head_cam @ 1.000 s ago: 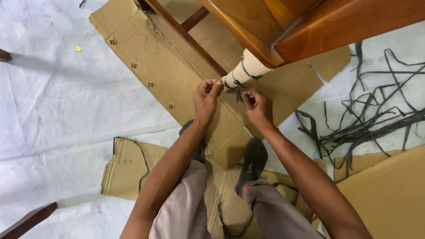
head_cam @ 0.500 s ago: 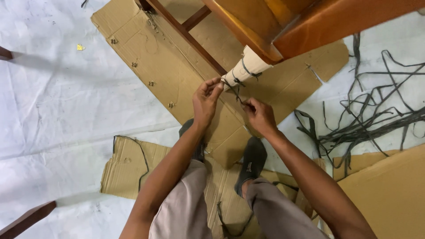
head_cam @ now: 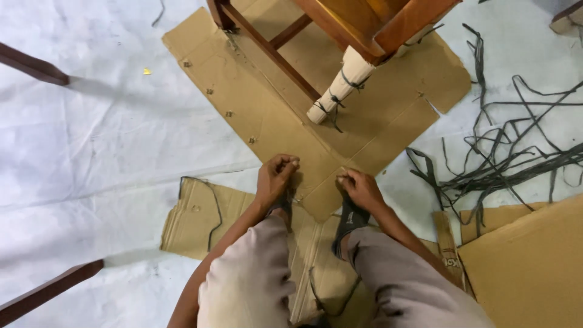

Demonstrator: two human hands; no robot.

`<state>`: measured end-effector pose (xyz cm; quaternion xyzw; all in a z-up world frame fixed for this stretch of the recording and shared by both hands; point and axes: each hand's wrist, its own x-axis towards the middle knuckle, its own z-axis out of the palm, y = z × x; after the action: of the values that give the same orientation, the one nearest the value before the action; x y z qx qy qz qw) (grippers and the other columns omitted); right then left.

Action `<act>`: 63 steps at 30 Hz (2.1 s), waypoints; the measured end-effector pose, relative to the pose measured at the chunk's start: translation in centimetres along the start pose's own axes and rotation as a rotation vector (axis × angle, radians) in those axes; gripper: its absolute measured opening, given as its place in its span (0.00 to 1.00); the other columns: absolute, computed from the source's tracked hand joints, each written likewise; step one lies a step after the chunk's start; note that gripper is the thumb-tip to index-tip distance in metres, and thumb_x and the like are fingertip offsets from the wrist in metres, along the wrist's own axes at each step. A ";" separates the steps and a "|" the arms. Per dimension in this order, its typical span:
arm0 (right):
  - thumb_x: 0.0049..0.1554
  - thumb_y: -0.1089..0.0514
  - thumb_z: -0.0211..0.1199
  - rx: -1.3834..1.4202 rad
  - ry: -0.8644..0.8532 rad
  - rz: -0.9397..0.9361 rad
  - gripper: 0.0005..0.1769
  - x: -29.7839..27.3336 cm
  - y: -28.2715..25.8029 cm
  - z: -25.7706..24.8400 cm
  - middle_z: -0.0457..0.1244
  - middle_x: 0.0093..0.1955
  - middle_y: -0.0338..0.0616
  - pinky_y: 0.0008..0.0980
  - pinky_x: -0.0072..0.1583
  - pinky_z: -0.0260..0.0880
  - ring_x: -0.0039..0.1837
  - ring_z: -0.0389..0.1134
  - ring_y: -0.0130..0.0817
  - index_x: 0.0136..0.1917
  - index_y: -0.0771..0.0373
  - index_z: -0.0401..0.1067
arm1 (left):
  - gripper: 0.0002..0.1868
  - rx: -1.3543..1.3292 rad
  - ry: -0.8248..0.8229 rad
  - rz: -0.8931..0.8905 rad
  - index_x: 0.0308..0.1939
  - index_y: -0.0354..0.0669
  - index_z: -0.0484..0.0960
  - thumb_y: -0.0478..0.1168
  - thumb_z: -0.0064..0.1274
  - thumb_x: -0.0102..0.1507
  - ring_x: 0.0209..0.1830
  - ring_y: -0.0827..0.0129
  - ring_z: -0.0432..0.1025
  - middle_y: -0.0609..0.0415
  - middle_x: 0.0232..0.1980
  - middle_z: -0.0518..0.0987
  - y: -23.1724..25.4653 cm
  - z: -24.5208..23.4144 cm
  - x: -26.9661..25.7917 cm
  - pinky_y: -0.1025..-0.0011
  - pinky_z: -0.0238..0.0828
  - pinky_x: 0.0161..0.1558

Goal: Wrapping wooden chair legs with protective material and securing them with ties.

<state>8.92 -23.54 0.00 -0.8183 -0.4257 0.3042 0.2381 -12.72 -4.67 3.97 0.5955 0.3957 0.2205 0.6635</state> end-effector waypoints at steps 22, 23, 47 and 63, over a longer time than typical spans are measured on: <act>0.62 0.49 0.63 0.596 -0.147 0.282 0.20 -2.7 13.7 8.1 0.70 0.49 0.42 0.31 0.49 0.68 0.46 0.66 0.29 0.60 0.65 0.76 | 0.16 -0.227 0.139 -0.071 0.47 0.36 0.84 0.46 0.52 0.68 0.40 0.75 0.76 0.54 0.40 0.84 -1.1 -15.8 -10.1 0.73 0.74 0.45; 0.62 0.49 0.63 0.588 -0.144 0.273 0.20 -2.7 12.9 7.7 0.70 0.49 0.42 0.31 0.49 0.68 0.46 0.66 0.29 0.60 0.65 0.76 | 0.16 -0.215 0.152 -0.060 0.47 0.36 0.84 0.46 0.53 0.68 0.40 0.75 0.76 0.54 0.40 0.84 -0.8 -16.1 -10.3 0.73 0.74 0.45; 0.64 0.49 0.59 0.410 0.039 0.159 0.18 -5.6 9.9 -9.9 0.70 0.50 0.39 0.30 0.48 0.68 0.47 0.68 0.29 0.61 0.62 0.74 | 0.14 0.157 0.125 0.459 0.50 0.31 0.83 0.41 0.53 0.72 0.46 0.76 0.77 0.53 0.44 0.85 19.1 -18.5 -7.2 0.75 0.75 0.50; 0.70 0.54 0.63 0.150 0.511 -0.430 0.16 -4.2 -21.5 -24.6 0.70 0.54 0.44 0.31 0.55 0.73 0.53 0.71 0.28 0.65 0.66 0.74 | 0.22 -0.144 0.197 0.532 0.55 0.34 0.83 0.50 0.56 0.68 0.49 0.71 0.77 0.51 0.49 0.85 22.2 1.9 8.2 0.70 0.75 0.53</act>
<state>12.35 -19.01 32.43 -0.7397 -0.4915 0.0625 0.4553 -2.45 4.72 23.24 0.6055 0.2712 0.4709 0.5814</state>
